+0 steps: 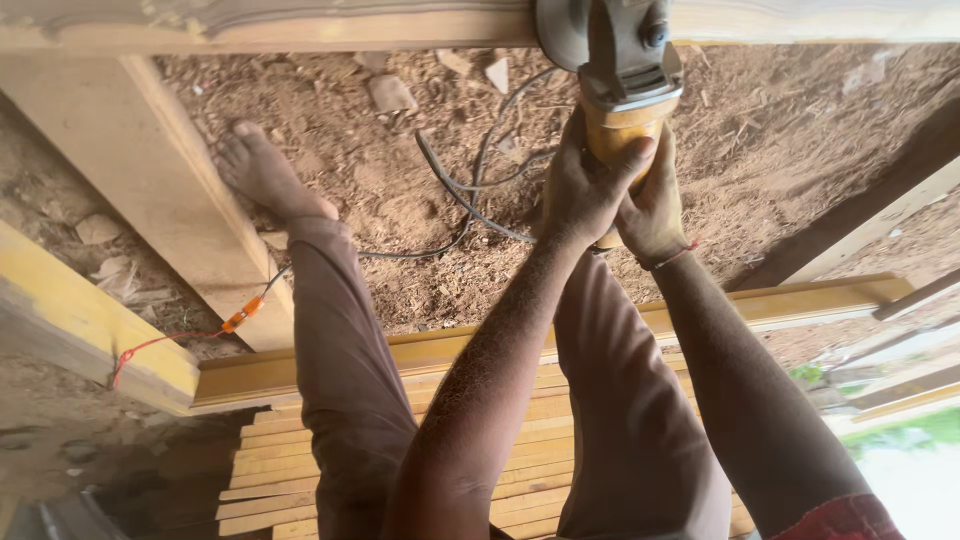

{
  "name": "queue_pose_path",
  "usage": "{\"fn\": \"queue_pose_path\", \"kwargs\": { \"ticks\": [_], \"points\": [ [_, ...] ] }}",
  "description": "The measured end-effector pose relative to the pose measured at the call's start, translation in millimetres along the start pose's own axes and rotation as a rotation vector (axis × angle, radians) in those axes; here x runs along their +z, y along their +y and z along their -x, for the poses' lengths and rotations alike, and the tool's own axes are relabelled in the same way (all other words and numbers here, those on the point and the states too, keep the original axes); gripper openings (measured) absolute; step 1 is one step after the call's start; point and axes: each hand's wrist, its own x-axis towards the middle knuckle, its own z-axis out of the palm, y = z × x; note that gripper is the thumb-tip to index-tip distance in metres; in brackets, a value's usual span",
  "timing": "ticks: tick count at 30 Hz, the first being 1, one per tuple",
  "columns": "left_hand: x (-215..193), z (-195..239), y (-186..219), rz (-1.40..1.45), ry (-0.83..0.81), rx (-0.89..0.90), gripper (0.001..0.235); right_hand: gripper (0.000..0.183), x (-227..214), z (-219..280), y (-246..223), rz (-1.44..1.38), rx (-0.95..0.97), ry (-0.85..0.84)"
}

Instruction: The person uses a yellow power sander to smooth the surface of wooden beams on a ceiling or floor structure. They move the sander back and forth along the beams, occasionally repositioning their bare feet for stability.

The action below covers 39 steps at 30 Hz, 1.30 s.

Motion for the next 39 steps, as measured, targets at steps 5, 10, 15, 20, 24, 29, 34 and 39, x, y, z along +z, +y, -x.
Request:
{"fn": "queue_pose_path", "kwargs": {
  "ticks": [5,10,15,20,24,29,34,39],
  "points": [
    [55.5,-7.0,-28.3,-0.037,-0.036,-0.014,0.101,0.073,-51.4,8.4,32.3,0.048,-0.018,0.061],
    [109.7,-12.1,-50.8,-0.168,-0.069,-0.034,0.097,0.077,-99.6,13.4,60.9,-0.094,-0.034,0.092],
    [164.1,-14.0,-78.3,-0.193,-0.096,-0.044,0.094,0.081,-148.4,22.6,97.5,-0.265,0.057,0.112],
    [219.1,-23.6,-108.3,-0.358,-0.136,-0.048,0.091,0.087,-194.3,25.7,143.2,-0.370,-0.040,0.131],
    [272.4,-31.2,-129.9,-0.401,-0.139,-0.048,0.092,0.078,-228.8,25.5,174.6,-0.753,0.052,0.189],
    [293.1,-46.5,-135.1,-0.758,-0.144,-0.024,0.097,0.074,-228.0,24.1,182.5,-1.035,0.050,0.238],
    [198.9,-31.7,-95.5,-0.489,-0.088,0.047,0.087,0.068,-149.7,20.2,136.4,-0.362,0.199,0.261],
    [48.8,-13.1,-22.9,-0.216,-0.106,-0.082,0.085,0.083,-23.3,12.7,61.5,-0.131,0.011,0.221]
  ]
}}
